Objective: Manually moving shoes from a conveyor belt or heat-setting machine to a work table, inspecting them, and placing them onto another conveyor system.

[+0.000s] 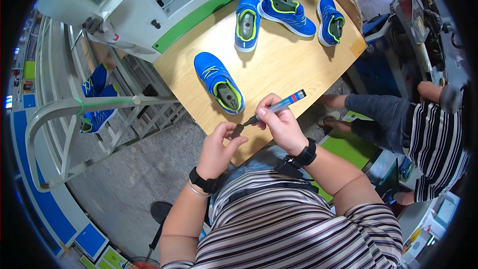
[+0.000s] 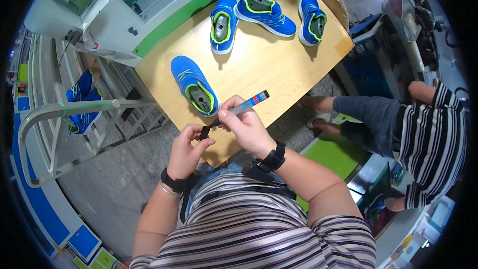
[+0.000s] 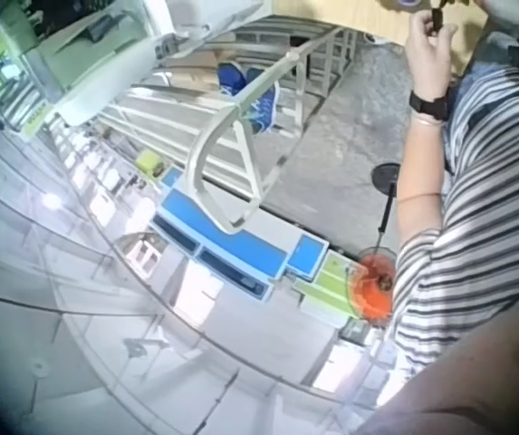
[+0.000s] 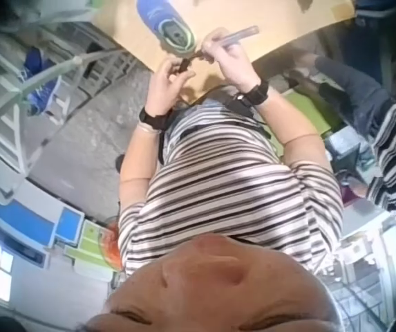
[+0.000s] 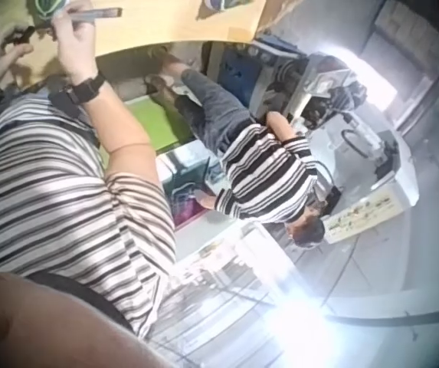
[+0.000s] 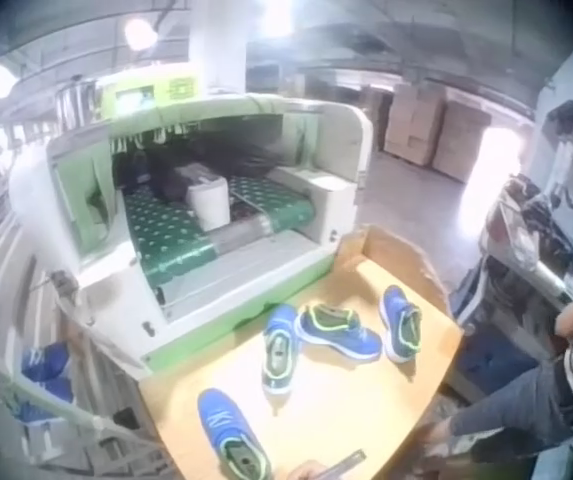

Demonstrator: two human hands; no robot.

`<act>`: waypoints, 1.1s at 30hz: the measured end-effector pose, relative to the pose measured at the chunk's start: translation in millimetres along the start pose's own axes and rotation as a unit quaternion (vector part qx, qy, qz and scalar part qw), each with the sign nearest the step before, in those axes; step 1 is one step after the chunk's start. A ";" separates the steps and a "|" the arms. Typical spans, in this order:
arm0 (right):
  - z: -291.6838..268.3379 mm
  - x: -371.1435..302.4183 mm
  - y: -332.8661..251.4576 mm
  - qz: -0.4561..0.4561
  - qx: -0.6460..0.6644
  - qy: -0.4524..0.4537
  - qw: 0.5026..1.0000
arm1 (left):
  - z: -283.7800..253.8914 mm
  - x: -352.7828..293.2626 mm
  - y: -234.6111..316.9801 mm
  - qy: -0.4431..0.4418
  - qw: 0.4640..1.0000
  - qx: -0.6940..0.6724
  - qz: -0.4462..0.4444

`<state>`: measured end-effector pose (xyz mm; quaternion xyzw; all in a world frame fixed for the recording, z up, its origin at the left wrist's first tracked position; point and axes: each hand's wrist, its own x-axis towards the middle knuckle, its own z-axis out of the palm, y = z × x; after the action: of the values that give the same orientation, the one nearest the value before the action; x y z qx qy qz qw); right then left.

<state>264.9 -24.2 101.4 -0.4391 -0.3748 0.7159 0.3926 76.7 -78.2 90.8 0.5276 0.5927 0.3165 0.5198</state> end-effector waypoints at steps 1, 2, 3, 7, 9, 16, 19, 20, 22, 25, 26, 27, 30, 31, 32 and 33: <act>0.3 -0.3 -2.3 0.001 -0.012 -0.005 1.000 | -0.2 0.4 3.1 -0.003 1.000 0.002 0.002; -1.2 -0.3 -1.8 -0.001 -0.011 -0.003 1.000 | -0.5 0.6 6.3 -0.010 1.000 0.026 0.005; -2.1 0.4 -1.4 0.004 -0.023 -0.017 1.000 | -1.6 1.3 9.8 -0.015 0.999 0.051 0.008; -9.1 3.9 -5.0 0.015 -0.122 -0.131 0.984 | -4.5 4.3 18.1 -0.051 0.995 0.084 0.013; -14.4 4.3 -7.8 0.040 -0.100 -0.159 0.981 | -5.8 3.5 17.4 -0.089 0.996 0.021 -0.017; -27.8 18.4 -19.8 0.042 -0.048 -0.325 0.944 | -6.0 7.9 27.9 -0.287 0.898 -0.300 -0.143; -21.8 31.0 -32.0 0.052 -0.012 -0.196 0.979 | -23.3 35.8 44.9 -0.215 0.917 -0.278 -0.190; -26.1 36.3 -32.6 0.044 -0.012 -0.194 0.980 | -26.5 51.7 45.5 -0.178 0.929 -0.291 -0.146; -46.3 47.3 -28.8 0.035 -0.014 -0.019 0.999 | -46.5 93.2 56.8 -0.132 0.912 -0.362 -0.138; -67.6 47.3 -23.4 0.009 -0.125 0.038 0.991 | -87.8 171.8 42.6 -0.125 0.844 -0.500 -0.145; -71.3 46.5 -19.6 0.004 -0.196 0.058 0.979 | -109.5 200.1 26.4 -0.157 0.814 -0.542 -0.138; -78.2 47.6 -13.1 -0.004 -0.210 0.066 0.975 | -125.8 224.5 15.9 -0.190 0.813 -0.540 -0.105; -107.9 50.4 -23.1 0.015 -0.306 0.108 0.946 | -151.3 278.2 -6.6 -0.019 0.821 -0.546 -0.168; -119.2 57.2 -28.8 0.011 -0.308 0.122 0.943 | -161.2 292.8 -16.2 0.027 0.814 -0.551 -0.183; -136.3 64.3 -34.6 -0.032 -0.353 0.159 0.921 | -160.6 303.5 -23.3 0.041 0.832 -0.529 -0.160; -150.1 74.3 -39.2 -0.075 -0.395 0.189 0.896 | -169.5 309.2 -36.4 0.031 0.821 -0.553 -0.137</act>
<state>389.8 86.9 61.1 -0.6553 -0.5775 0.3809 0.3031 -65.1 237.4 13.8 0.0549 0.4000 0.5325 0.7439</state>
